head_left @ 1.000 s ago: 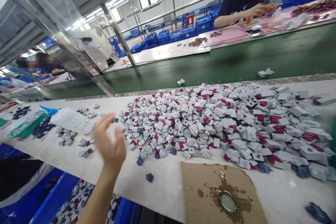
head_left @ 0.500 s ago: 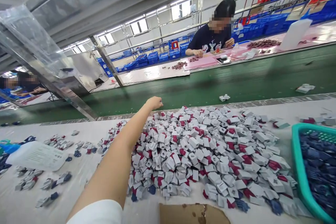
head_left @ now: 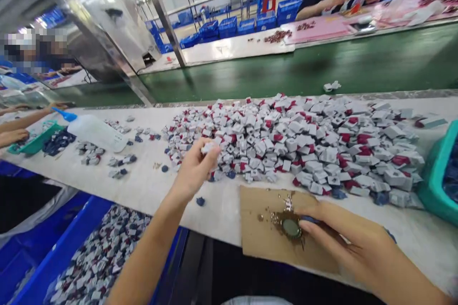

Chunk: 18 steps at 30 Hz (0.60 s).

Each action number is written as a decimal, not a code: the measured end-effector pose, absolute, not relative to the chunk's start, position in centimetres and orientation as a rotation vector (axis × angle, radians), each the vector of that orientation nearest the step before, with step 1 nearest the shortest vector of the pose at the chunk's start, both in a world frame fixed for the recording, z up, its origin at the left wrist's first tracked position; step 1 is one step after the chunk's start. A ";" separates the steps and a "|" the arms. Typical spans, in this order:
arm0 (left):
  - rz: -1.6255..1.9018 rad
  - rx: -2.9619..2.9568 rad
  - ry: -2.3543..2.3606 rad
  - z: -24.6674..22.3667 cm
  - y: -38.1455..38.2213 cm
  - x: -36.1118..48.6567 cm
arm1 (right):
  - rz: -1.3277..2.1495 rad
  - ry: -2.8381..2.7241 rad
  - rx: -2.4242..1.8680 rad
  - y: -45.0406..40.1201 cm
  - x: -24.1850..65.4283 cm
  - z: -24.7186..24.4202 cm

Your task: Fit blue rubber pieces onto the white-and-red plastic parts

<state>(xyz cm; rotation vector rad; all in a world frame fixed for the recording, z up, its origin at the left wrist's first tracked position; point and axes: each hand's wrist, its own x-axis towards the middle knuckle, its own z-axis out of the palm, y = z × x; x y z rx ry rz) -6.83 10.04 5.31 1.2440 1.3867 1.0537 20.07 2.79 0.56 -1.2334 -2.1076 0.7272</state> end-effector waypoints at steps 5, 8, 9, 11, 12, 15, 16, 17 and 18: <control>1.058 0.746 1.274 2.5 1.2 -6.2 | 0.894 -2.265 -1.332 2.4 18.5 0.4; 1.057 0.632 1.214 1.2 -1.0 -5.9 | 0.935 -2.285 -1.440 2.0 18.9 0.2; 1.057 0.607 1.205 0.9 -1.4 -5.8 | 0.951 -2.280 -1.457 1.9 19.1 0.2; 1.042 0.578 1.183 0.4 -1.7 -5.4 | 0.990 -2.256 -1.462 1.7 19.4 0.4; 1.028 0.577 1.167 0.3 -1.8 -5.2 | 1.015 -2.240 -1.458 1.6 19.4 0.5; 0.981 0.599 1.121 0.1 -1.7 -4.6 | 1.112 -2.175 -1.475 1.4 19.4 1.2; 0.966 0.604 1.112 0.1 -1.7 -4.5 | 1.124 -2.163 -1.489 1.3 19.3 1.4; 0.951 0.608 1.107 0.2 -1.7 -4.3 | 1.090 -2.154 -1.513 1.3 19.3 1.6; 0.938 0.609 1.102 0.2 -1.7 -4.2 | 1.024 -2.158 -1.532 1.2 19.3 1.8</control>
